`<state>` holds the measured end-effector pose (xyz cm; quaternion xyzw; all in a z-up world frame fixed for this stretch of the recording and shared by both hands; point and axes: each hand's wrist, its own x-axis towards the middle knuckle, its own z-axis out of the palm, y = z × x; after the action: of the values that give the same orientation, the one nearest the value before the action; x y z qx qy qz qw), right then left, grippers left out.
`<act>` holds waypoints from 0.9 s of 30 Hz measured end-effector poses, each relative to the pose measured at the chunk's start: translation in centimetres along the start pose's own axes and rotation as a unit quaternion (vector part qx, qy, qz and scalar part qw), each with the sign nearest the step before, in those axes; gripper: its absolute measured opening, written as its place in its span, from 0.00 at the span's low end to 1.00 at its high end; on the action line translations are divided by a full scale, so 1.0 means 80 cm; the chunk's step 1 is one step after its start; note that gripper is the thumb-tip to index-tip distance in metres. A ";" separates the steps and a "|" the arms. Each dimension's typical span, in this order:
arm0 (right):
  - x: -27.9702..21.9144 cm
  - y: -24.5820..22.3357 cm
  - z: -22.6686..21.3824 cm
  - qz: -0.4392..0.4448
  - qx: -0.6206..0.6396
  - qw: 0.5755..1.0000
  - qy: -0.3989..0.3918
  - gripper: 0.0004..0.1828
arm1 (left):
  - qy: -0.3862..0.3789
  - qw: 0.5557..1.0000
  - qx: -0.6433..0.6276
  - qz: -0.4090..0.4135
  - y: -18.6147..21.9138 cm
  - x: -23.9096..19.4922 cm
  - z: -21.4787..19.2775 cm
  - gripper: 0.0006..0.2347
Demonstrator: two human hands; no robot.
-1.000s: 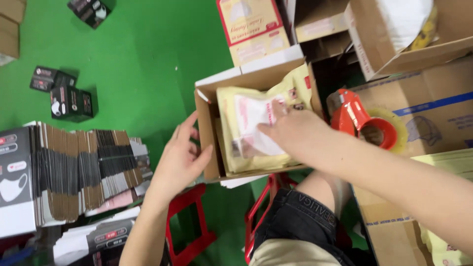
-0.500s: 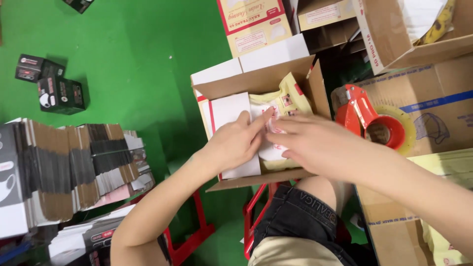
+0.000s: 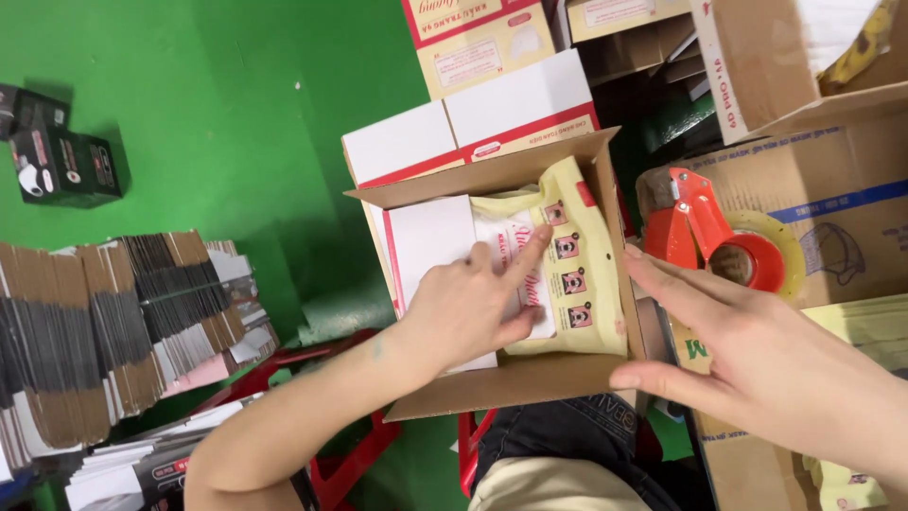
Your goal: Packaging face masks into bags and then into boxes in a factory setting.
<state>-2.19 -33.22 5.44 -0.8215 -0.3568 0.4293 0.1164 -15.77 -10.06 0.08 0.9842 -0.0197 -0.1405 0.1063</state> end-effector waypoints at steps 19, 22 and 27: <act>0.115 -0.026 0.081 -0.254 -0.123 0.907 0.311 0.32 | 0.206 0.974 0.089 -0.033 -0.015 -0.031 -0.051 0.34; 0.087 0.026 0.111 -0.289 -0.058 0.861 0.414 0.23 | 0.146 0.986 0.047 -0.061 -0.001 -0.071 0.031 0.34; 0.049 0.146 0.172 -0.135 0.090 0.866 0.473 0.15 | 0.149 0.975 0.092 -0.135 0.026 -0.101 0.076 0.27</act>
<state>-5.91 -40.50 -11.16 -0.8556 -0.3264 -0.0006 0.4018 -25.28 -12.74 -3.00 0.9932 0.1167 -0.0028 -0.0027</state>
